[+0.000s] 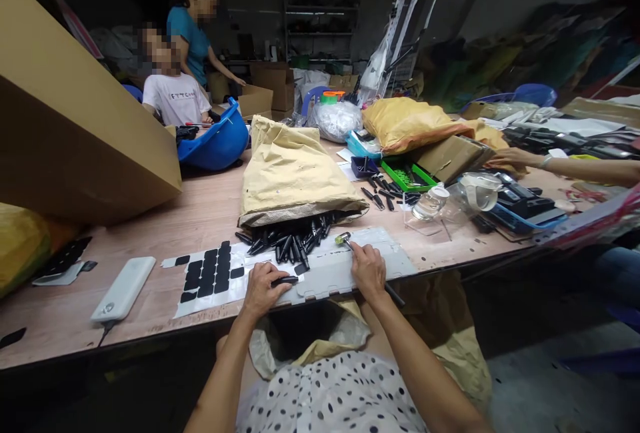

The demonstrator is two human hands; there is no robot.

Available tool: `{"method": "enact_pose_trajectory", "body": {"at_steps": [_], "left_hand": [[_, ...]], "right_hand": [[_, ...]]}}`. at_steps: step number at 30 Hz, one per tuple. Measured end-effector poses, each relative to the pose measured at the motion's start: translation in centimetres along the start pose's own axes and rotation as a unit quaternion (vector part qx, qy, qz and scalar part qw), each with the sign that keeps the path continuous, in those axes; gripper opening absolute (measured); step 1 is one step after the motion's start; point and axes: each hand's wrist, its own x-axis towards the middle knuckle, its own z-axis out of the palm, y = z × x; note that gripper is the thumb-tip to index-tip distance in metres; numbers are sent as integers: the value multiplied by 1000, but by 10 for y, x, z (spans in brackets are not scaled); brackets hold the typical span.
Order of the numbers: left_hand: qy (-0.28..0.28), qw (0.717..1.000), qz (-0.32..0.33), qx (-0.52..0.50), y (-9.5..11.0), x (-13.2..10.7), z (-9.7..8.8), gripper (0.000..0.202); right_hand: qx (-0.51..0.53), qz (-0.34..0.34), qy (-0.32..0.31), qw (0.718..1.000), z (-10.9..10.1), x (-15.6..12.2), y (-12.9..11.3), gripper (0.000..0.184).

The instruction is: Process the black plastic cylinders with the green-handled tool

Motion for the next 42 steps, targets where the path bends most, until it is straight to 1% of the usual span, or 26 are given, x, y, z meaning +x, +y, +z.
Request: {"method": "enact_pose_trajectory", "body": {"at_steps": [6, 10, 13, 16, 18, 20, 22, 23, 25, 27, 28, 29, 30, 31, 32, 34, 35, 37, 39, 40, 41, 42], "left_hand": [[-3, 1000, -15, -6, 1, -1, -3, 17], [13, 1000, 1, 6, 1, -1, -6, 14], [37, 998, 48, 25, 11, -7, -7, 11], [54, 990, 121, 42, 33, -24, -2, 12], [38, 984, 170, 45, 48, -40, 8, 13], [4, 979, 198, 49, 57, -57, 22, 14], [-34, 980, 184, 66, 57, -72, 37, 14], [-54, 983, 158, 77, 55, -78, 44, 14], [-99, 987, 79, 99, 48, -87, 54, 15], [-143, 984, 12, 102, 44, -91, 57, 18], [-159, 983, -3, 95, 44, -92, 56, 20], [-167, 983, -1, 81, 46, -92, 53, 22], [-164, 984, 14, 61, 49, -91, 50, 22], [-148, 988, 36, 38, 53, -88, 46, 21], [-118, 991, 59, 17, 57, -83, 41, 21], [-29, 997, 78, -8, 60, -68, 31, 24], [22, 997, 68, -8, 59, -58, 26, 25], [114, 993, 17, 16, 48, -32, 13, 24], [183, 980, -55, 63, 31, -6, -1, 22], [201, 972, -88, 88, 21, 7, -7, 21], [208, 965, -115, 112, 12, 18, -13, 21], [204, 960, -135, 134, 4, 27, -18, 21]], "right_hand": [[-35, 10, -14, 999, 0, -5, -11, 32], [-50, 6, -18, 999, 0, -4, -14, 33], [-54, 4, -17, 998, 1, -4, -15, 34], [-52, 2, -19, 998, 2, -4, -14, 34], [-51, 2, -19, 998, 2, -4, -15, 35], [-51, 2, -21, 998, 1, -4, -15, 35], [-50, 2, -26, 998, 0, -3, -15, 35], [-49, 3, -29, 998, -1, -3, -16, 35], [-49, 6, -36, 998, -2, -3, -16, 35], [-50, 9, -39, 998, -3, -3, -17, 35], [-51, 9, -39, 998, -3, -3, -17, 35], [-53, 10, -39, 998, -3, -3, -17, 35], [-54, 10, -38, 998, -3, -3, -17, 35], [-55, 11, -37, 998, -3, -3, -17, 35], [-56, 11, -36, 998, -3, -3, -17, 35], [-57, 8, -32, 998, -2, -4, -17, 35], [-58, 7, -30, 998, -2, -4, -17, 35], [-59, 4, -26, 998, -1, -4, -16, 36], [-59, 2, -23, 998, -1, -4, -16, 35], [-59, 2, -23, 998, -1, -4, -16, 35], [-59, 1, -23, 998, -1, -3, -16, 35], [-59, 1, -24, 998, -1, -3, -17, 35]]}}
